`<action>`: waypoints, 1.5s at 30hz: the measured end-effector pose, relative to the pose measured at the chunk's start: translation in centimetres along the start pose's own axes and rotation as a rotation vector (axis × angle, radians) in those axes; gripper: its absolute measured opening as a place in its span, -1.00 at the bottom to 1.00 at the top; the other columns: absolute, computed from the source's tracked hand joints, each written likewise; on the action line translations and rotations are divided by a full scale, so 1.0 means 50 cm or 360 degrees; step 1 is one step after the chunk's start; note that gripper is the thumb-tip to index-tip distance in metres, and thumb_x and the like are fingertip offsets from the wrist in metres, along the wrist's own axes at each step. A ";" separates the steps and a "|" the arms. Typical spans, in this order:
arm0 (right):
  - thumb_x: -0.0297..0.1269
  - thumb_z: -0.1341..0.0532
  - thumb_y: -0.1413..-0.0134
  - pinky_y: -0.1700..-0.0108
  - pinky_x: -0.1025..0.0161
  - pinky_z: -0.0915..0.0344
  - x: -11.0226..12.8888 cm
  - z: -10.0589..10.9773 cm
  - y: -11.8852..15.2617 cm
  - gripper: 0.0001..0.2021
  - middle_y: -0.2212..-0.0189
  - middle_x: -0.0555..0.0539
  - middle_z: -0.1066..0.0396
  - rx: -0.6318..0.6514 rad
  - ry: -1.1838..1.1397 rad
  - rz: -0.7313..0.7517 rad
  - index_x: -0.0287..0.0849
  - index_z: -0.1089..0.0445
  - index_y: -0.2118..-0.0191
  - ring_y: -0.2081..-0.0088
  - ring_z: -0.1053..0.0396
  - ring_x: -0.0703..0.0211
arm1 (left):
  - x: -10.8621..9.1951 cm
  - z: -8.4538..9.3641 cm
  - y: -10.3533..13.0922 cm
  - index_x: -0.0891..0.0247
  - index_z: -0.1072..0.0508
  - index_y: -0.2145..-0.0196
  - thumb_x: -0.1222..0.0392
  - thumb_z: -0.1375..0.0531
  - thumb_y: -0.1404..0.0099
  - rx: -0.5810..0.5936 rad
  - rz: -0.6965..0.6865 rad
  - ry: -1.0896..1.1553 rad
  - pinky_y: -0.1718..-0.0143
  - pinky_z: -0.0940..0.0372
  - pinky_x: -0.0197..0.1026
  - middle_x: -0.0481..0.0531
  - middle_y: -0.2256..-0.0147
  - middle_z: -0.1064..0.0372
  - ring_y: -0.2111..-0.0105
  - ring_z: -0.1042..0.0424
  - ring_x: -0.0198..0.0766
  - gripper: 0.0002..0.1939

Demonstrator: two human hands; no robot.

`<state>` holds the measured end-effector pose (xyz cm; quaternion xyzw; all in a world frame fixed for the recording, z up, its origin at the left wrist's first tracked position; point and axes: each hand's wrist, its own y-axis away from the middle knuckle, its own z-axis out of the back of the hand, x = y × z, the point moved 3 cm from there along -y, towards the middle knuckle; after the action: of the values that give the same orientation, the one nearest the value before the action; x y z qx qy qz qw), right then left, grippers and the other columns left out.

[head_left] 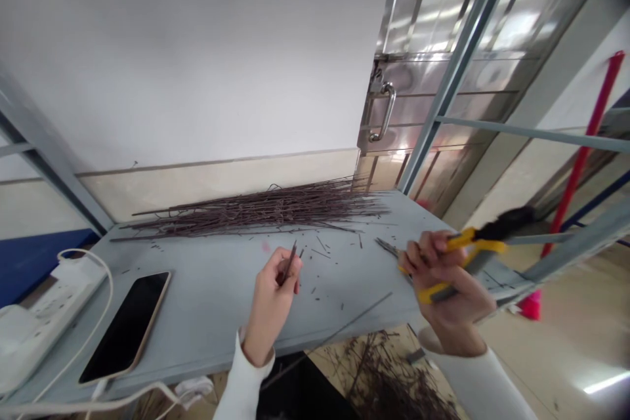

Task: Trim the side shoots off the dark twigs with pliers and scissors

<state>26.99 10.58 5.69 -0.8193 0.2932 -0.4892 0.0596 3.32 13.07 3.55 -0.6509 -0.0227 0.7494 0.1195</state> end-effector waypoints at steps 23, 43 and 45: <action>-0.32 -0.22 0.17 0.40 0.28 -0.11 -0.095 0.038 0.069 -0.69 0.40 0.04 -0.13 0.0433 0.0516 -0.0601 -0.09 -0.19 0.22 0.43 -0.13 0.27 | -0.021 0.010 0.003 0.26 -0.30 0.27 0.09 -0.39 0.10 0.0499 0.0000 0.0287 0.53 0.00 -0.30 0.00 0.39 -0.40 0.56 -0.02 -0.41 -0.52; -0.37 -0.19 0.19 0.10 0.06 -0.09 -0.207 0.050 0.008 -0.47 0.07 -0.27 -0.29 0.1052 0.2763 -0.0258 -0.24 -0.23 -0.02 0.03 -0.24 -0.15 | -0.035 0.020 0.016 0.31 -0.42 0.26 0.00 -0.11 -0.26 0.0313 -0.0073 0.0351 0.58 0.10 -0.27 -0.01 0.51 -0.34 0.60 -0.02 -0.40 -0.70; -0.39 -0.21 0.21 0.01 0.01 -0.05 -0.214 0.048 0.010 -0.45 0.05 -0.25 -0.28 0.1097 0.2762 -0.0206 -0.21 -0.23 -0.04 0.01 -0.22 -0.12 | -0.029 0.022 0.016 0.32 -0.44 0.26 0.01 -0.12 -0.26 0.0263 -0.0080 0.0379 0.61 0.14 -0.28 -0.03 0.53 -0.33 0.62 0.03 -0.42 -0.70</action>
<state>25.06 15.47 -3.95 -0.1193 0.0277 -0.9919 0.0323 2.29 12.10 4.98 -0.7224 0.0371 0.6629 0.1934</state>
